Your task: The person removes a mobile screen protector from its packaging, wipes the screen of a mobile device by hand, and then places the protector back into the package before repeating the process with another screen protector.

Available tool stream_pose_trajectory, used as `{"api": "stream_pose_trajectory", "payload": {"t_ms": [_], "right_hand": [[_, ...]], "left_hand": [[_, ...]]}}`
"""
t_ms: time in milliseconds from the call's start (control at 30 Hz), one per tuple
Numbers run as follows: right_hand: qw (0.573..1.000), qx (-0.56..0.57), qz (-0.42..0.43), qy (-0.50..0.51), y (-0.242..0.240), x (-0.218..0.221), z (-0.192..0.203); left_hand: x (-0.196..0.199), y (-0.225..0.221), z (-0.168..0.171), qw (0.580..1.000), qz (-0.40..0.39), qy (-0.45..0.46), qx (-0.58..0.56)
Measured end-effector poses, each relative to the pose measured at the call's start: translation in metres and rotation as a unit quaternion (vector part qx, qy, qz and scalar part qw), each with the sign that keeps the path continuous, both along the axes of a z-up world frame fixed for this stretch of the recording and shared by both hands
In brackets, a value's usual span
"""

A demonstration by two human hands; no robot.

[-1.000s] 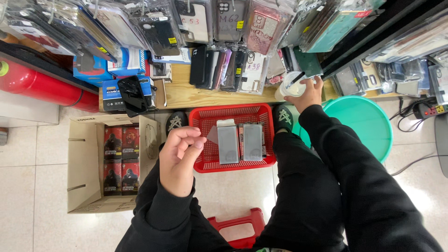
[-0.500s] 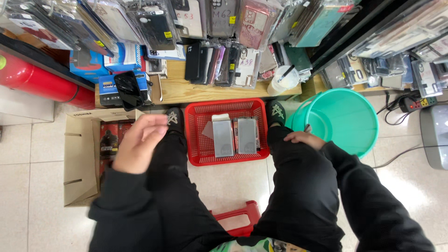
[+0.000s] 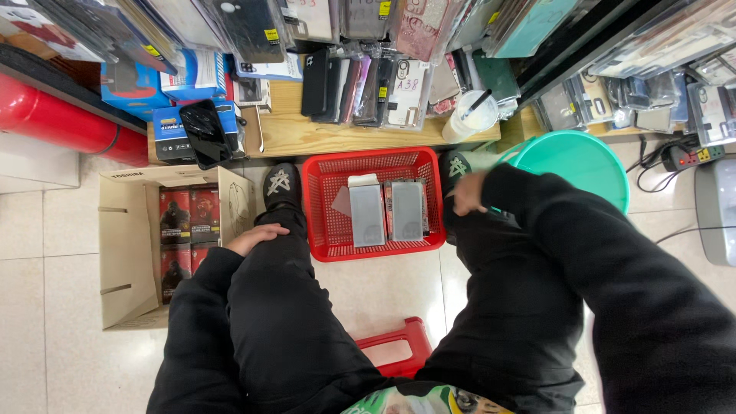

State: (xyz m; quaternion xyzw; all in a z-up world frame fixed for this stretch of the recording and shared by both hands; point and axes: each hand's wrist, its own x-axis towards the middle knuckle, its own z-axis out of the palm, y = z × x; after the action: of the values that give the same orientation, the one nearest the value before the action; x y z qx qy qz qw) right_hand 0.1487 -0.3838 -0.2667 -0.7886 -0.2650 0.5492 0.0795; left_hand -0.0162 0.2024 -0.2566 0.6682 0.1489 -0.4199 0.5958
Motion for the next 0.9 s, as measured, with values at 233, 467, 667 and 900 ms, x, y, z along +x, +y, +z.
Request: {"api": "stream_pose_trajectory", "payload": {"t_ms": [233, 467, 667, 900], "right_hand": [[0.919, -0.317, -0.131, -0.195, 0.129, -0.001, -0.109], [0.831, -0.200, -0.482, -0.194, 0.168, -0.112, -0.101], [0.807, -0.168, -0.522, -0.220, 0.194, -0.115, -0.031], [0.805, -0.161, -0.515, -0.248, 0.189, -0.122, -0.036]], "left_hand": [[-0.012, 0.005, -0.003, 0.999, 0.030, -0.015, 0.010], [-0.039, -0.021, 0.156, 0.971, 0.080, -0.181, 0.136], [-0.043, -0.099, 0.291, 0.904, 0.078, -0.371, 0.197], [-0.055, -0.162, 0.277, 0.875, -0.043, -0.458, 0.149]]}}
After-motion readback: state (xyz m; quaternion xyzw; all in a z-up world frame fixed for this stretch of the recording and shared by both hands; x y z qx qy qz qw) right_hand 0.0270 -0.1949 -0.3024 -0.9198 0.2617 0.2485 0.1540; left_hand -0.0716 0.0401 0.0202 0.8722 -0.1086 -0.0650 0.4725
